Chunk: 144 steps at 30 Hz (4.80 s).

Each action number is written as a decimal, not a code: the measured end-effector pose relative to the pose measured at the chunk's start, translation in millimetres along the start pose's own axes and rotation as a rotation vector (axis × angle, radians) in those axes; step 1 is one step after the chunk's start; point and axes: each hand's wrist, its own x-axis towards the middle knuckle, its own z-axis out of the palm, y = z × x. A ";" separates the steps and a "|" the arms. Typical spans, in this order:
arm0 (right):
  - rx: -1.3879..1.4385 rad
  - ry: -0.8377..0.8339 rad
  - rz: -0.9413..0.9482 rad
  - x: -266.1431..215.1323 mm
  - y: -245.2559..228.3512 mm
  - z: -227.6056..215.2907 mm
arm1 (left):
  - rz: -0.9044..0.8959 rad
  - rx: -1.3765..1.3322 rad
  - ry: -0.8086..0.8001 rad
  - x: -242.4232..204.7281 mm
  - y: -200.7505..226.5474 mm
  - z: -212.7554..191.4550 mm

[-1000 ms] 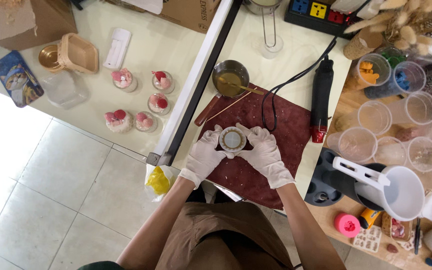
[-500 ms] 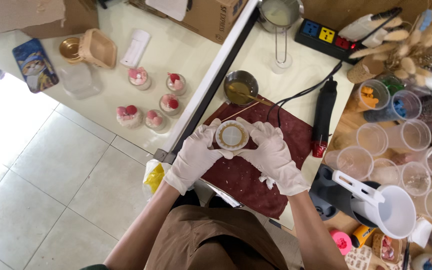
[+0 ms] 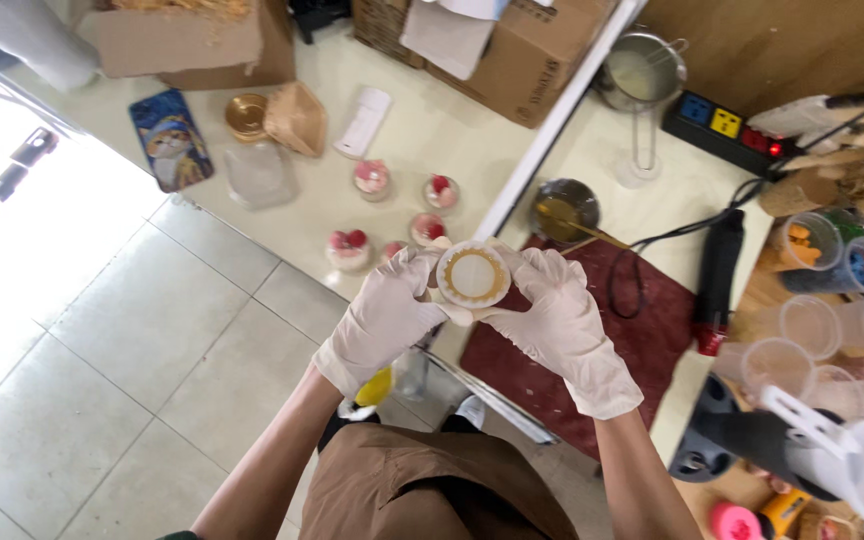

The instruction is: The person uses a heat gun to melt wax in a small metal pot while stirring it with a wooden stick, then transfers the pot to another table to prepare for decorating candles.

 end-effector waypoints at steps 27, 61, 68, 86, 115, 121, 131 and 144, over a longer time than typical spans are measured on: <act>0.248 0.101 0.232 135.8 -195.1 244.8 | 0.040 0.215 -0.139 -14.3 -236.0 -249.9; -0.162 0.092 0.556 121.6 -193.8 321.6 | -0.050 0.178 -0.107 4.0 -307.2 -218.6; 0.054 0.297 0.636 90.2 -192.3 306.7 | -0.163 0.169 -0.118 1.6 -282.5 -219.8; -0.062 0.332 0.701 133.0 -165.4 292.8 | 0.071 0.448 0.040 14.2 -283.0 -183.2; 0.468 0.325 0.933 28.6 -206.0 181.6 | -0.085 0.123 0.207 -24.7 -189.8 -167.8; 0.886 0.808 0.924 -6.5 -148.3 117.1 | 0.165 0.111 0.088 -7.1 -113.2 -108.6; 0.908 0.718 1.050 -79.6 -26.3 58.1 | -0.035 0.481 -0.349 88.9 -57.0 119.8; 1.082 0.621 0.996 -101.6 65.5 22.3 | -0.506 -0.113 -0.096 117.8 -65.0 155.0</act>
